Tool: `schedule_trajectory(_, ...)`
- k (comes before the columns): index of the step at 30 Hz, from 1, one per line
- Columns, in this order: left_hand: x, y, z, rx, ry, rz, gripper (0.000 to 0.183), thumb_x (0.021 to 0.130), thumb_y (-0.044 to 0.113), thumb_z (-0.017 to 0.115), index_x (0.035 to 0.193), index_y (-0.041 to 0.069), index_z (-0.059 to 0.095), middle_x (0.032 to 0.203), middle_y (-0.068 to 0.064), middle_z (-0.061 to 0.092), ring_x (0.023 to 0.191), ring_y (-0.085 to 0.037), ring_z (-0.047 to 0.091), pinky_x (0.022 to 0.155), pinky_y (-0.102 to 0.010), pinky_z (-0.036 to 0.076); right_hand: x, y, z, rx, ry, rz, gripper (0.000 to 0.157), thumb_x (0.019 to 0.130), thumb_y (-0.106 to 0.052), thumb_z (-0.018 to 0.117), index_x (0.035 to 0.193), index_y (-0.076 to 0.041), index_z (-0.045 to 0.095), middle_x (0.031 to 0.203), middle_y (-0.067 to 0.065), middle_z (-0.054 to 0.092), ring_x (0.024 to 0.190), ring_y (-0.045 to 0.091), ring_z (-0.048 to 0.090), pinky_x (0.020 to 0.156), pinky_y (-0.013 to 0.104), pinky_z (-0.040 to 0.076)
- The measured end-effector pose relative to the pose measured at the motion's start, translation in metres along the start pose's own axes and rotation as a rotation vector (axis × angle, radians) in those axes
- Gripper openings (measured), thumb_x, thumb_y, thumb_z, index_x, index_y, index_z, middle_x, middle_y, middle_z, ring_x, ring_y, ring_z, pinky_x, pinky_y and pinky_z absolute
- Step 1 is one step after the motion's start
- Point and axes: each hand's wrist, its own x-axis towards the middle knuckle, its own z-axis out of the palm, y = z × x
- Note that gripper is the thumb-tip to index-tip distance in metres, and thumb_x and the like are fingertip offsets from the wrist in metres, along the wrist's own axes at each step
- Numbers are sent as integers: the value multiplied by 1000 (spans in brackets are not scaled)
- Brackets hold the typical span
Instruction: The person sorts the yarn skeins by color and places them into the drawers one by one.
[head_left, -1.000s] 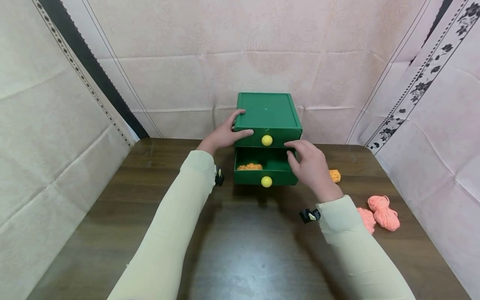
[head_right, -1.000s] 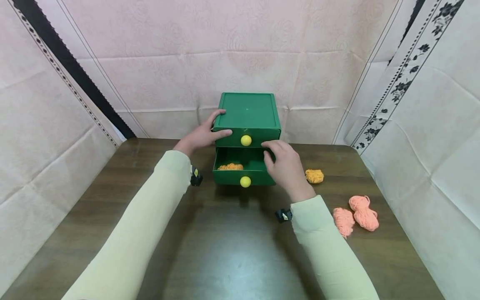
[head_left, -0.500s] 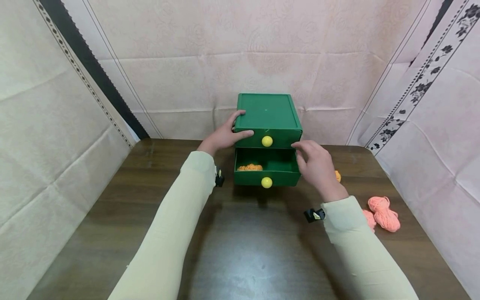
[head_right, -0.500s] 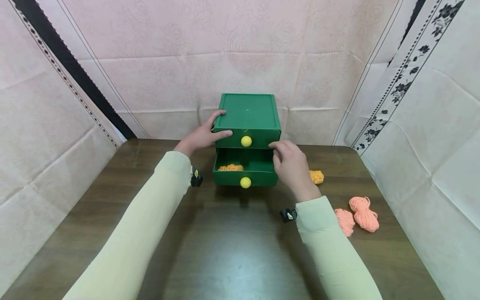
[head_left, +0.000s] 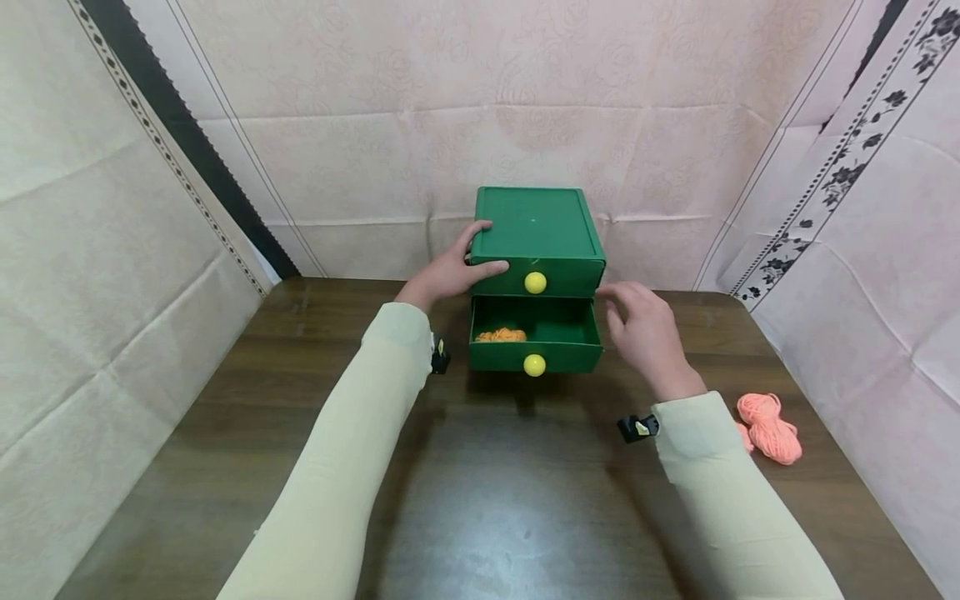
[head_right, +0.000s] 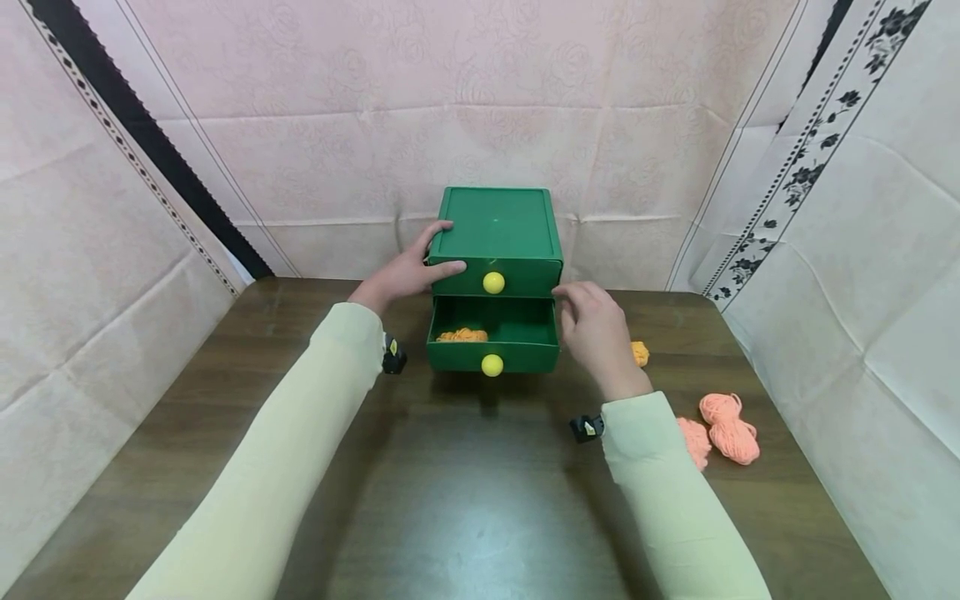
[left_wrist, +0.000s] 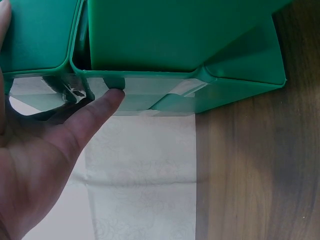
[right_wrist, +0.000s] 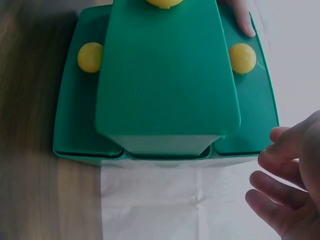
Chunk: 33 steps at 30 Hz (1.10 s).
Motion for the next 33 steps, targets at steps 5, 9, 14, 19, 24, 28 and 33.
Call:
schedule_trajectory(5,0,0,0,-6,-1,1,80,81,53,59,141,41,8,151,-8,15,134,-30,28,104,-47,33,0,6,1,-3,-6,15,23,89,-9,55,111,-10,62,114,7,61,108,24,56,91,44,44)
schedule_trajectory(9,1,0,0,-21,-8,7,80,81,52,59,142,40,8,151,-8,16,133,-30,28,104,-47,33,0,10,2,-6,-15,27,22,89,-8,54,110,-10,62,113,8,61,108,25,55,91,44,44)
schedule_trajectory(14,1,-1,-1,-31,-10,13,80,81,51,60,142,40,8,151,-7,16,132,-29,30,103,-46,34,0,16,4,-10,-33,52,23,90,-7,53,111,-8,61,113,9,60,107,27,55,90,46,44)
schedule_trajectory(19,1,-2,0,-26,-8,7,80,81,51,60,142,40,8,151,-8,16,133,-29,30,104,-46,33,-1,20,5,-23,-43,65,22,91,-9,52,111,-7,61,112,10,60,105,27,55,88,46,45)
schedule_trajectory(24,3,-5,0,-42,-14,2,79,80,52,61,140,43,10,151,-7,16,134,-28,29,105,-46,32,-3,24,5,-19,-49,77,22,91,-10,52,111,-8,61,111,10,60,104,27,55,87,46,45)
schedule_trajectory(28,4,-7,1,-53,-13,4,80,75,58,62,137,50,11,151,-6,17,133,-27,30,104,-46,33,-5,27,5,-12,-61,96,22,91,-11,52,111,-9,60,112,9,59,103,27,55,87,46,45)
schedule_trajectory(33,4,-5,0,-51,-7,8,80,76,57,62,137,48,11,150,-7,18,132,-28,31,104,-46,33,-4,31,5,-14,-60,105,22,91,-11,53,111,-10,60,113,9,59,104,27,54,87,46,45)
